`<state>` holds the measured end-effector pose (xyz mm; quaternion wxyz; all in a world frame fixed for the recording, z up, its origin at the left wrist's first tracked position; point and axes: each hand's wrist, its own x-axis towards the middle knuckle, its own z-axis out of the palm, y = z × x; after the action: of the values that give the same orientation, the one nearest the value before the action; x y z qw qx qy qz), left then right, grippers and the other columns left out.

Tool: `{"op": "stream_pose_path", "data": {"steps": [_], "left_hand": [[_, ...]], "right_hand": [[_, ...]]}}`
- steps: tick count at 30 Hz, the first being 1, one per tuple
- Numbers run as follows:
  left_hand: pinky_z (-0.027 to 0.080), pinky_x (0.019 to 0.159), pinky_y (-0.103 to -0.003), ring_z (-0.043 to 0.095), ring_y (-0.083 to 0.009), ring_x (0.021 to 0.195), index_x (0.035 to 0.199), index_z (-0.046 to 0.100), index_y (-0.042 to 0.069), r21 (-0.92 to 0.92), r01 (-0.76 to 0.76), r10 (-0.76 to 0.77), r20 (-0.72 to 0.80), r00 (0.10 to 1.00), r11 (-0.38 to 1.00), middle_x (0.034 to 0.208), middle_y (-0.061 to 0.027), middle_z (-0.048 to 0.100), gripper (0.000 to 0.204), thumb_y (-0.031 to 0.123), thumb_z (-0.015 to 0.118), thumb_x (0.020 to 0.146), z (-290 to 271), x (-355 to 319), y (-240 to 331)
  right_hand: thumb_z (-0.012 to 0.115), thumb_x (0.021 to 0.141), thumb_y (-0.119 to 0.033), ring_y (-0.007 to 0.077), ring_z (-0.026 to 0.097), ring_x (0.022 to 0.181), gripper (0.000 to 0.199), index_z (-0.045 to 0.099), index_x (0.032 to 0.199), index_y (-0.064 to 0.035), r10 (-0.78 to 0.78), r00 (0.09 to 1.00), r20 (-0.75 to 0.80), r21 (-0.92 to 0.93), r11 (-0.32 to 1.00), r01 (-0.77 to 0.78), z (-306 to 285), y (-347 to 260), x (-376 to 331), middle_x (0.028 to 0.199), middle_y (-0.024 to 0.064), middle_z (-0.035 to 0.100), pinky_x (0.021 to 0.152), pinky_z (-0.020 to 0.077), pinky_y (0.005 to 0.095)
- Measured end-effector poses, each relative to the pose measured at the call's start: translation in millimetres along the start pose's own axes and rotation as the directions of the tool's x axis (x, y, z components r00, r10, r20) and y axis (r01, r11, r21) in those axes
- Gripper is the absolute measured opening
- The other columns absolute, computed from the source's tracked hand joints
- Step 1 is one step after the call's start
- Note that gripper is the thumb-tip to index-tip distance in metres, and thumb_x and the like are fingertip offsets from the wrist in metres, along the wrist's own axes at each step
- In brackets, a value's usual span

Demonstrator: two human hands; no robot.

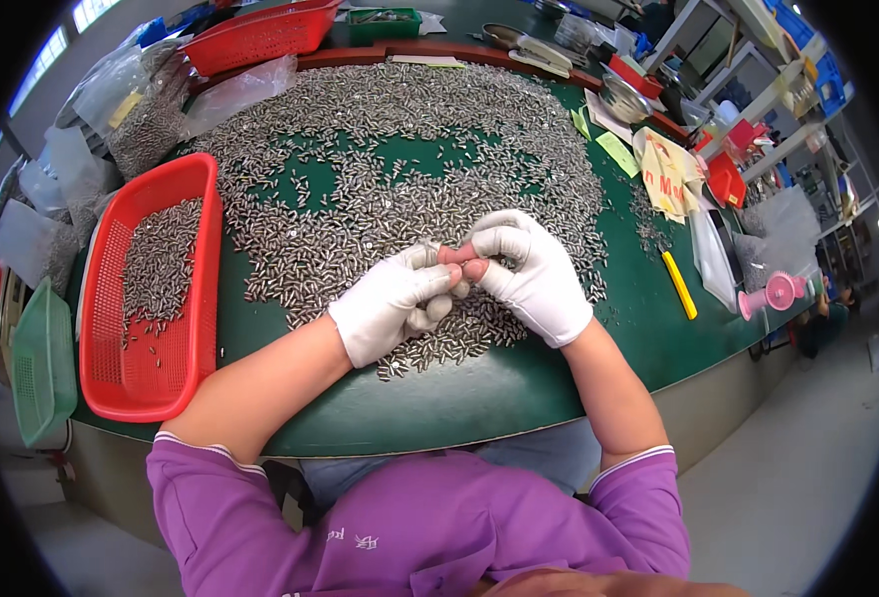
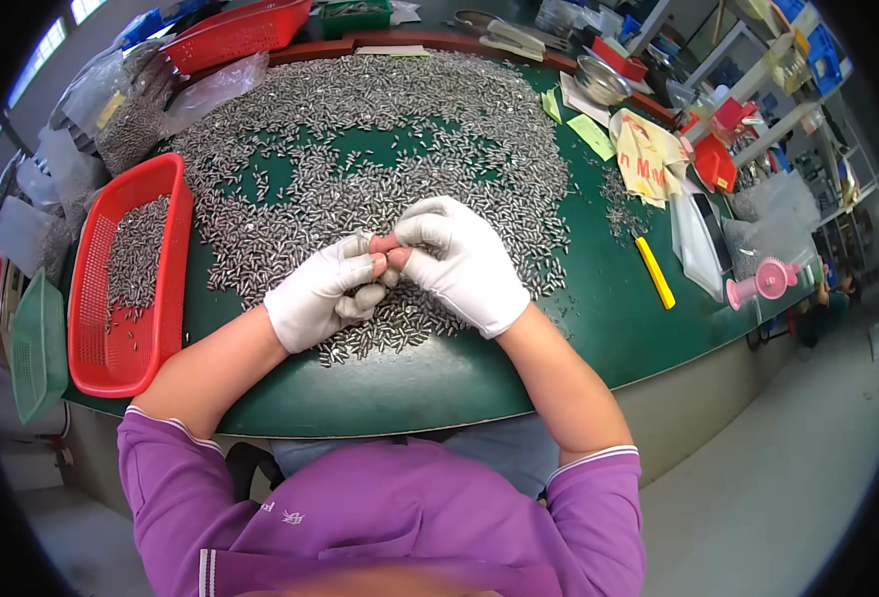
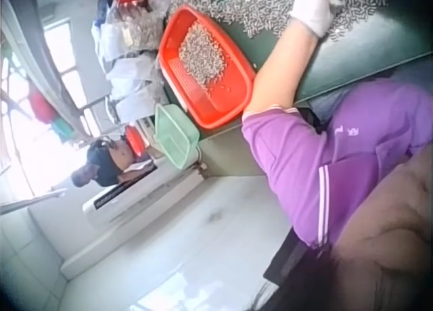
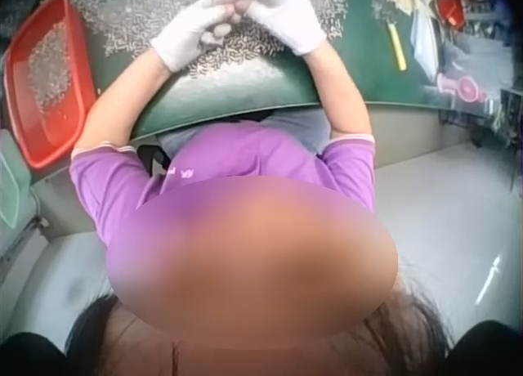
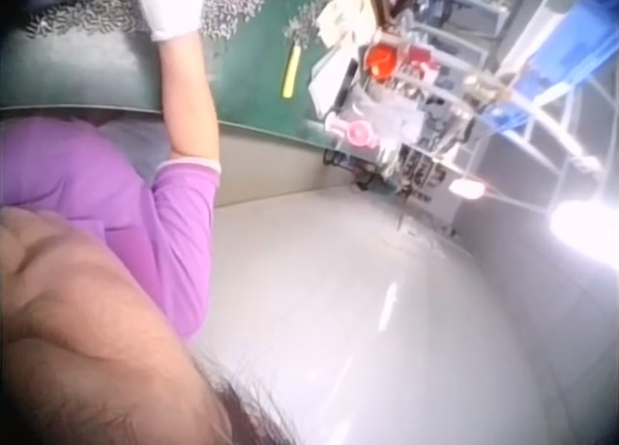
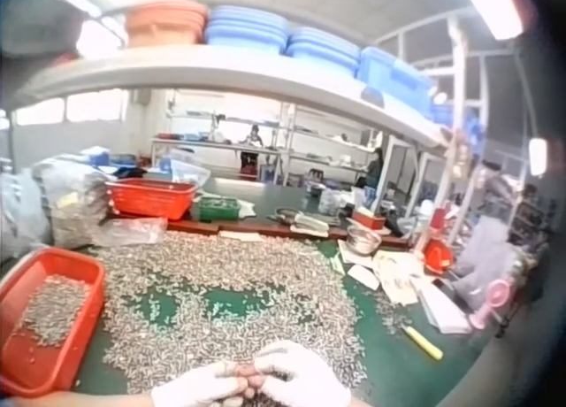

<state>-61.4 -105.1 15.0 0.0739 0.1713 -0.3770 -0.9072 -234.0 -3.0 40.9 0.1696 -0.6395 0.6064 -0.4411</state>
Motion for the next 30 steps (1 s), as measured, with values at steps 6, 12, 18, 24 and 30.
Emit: {"op": "stream_pose_path", "data": {"steps": [6, 12, 18, 24, 30], "left_hand": [[0.034, 0.048, -0.016, 0.049, -0.003, 0.061, 0.109, 0.058, 0.009, -0.004, 0.003, -0.003, 0.01, 1.0, 1.0, 0.09, 0.0008, 0.061, 0.016, 0.015, 0.061, 0.095, -3.4, 2.0, -0.8], [0.035, 0.052, -0.018, 0.05, -0.0047, 0.061, 0.108, 0.055, 0.012, -0.017, 0.013, -0.015, -0.076, 0.997, 1.0, 0.09, 0.0005, 0.058, 0.019, 0.024, 0.062, 0.095, -0.2, -0.2, 0.4], [0.037, 0.052, -0.018, 0.052, -0.006, 0.063, 0.111, 0.055, 0.01, -0.017, 0.036, -0.038, -0.121, 0.992, 0.999, 0.092, -0.0014, 0.057, 0.022, 0.027, 0.058, 0.096, 3.6, -2.0, 4.4], [0.038, 0.054, -0.018, 0.053, -0.0051, 0.064, 0.112, 0.055, 0.011, -0.016, 0.007, -0.009, -0.112, 0.994, 1.0, 0.094, -0.0011, 0.058, 0.023, 0.028, 0.057, 0.097, 0.9, -1.1, 0.5], [0.035, 0.05, -0.015, 0.05, -0.0032, 0.063, 0.107, 0.057, 0.01, 0.012, 0.004, -0.003, -0.033, 0.999, 1.0, 0.09, 0.0013, 0.06, 0.016, 0.022, 0.06, 0.097, -0.5, 0.9, -1.7]], "right_hand": [[0.07, 0.082, -0.016, 0.0265, 0.063, 0.099, 0.021, 0.07, 0.1, -0.006, 0.013, 0.999, 0.03, 0.036, 0.999, -0.014, 5.0, 7.4, 0.0, 0.111, 0.0124, 0.063, 0.087, 0.0512, 0.0348], [0.07, 0.075, -0.022, 0.0298, 0.063, 0.096, 0.025, 0.072, 0.097, -0.0112, -0.158, 0.987, 0.041, -0.511, 0.845, 0.156, 4.6, 34.3, 6.3, 0.101, 0.0096, 0.067, 0.084, 0.0512, 0.0408], [0.069, 0.076, -0.021, 0.0282, 0.062, 0.081, 0.009, 0.069, 0.079, -0.0124, -0.032, 0.995, 0.097, -0.592, 0.801, 0.084, 10.5, 20.2, 9.6, 0.082, 0.0067, 0.064, 0.073, 0.0505, 0.0413], [0.068, 0.08, -0.019, 0.0299, 0.061, 0.082, 0.01, 0.067, 0.084, -0.01, -0.135, 0.984, -0.117, -0.388, 0.918, 0.08, 4.0, 26.8, 6.9, 0.082, 0.008, 0.062, 0.075, 0.0494, 0.0405], [0.075, 0.073, -0.013, 0.0288, 0.062, 0.087, 0.015, 0.068, 0.086, -0.0103, -0.292, 0.955, -0.058, -0.314, 0.913, 0.261, 2.5, 10.5, 4.4, 0.09, 0.0067, 0.066, 0.078, 0.0499, 0.0396]]}}
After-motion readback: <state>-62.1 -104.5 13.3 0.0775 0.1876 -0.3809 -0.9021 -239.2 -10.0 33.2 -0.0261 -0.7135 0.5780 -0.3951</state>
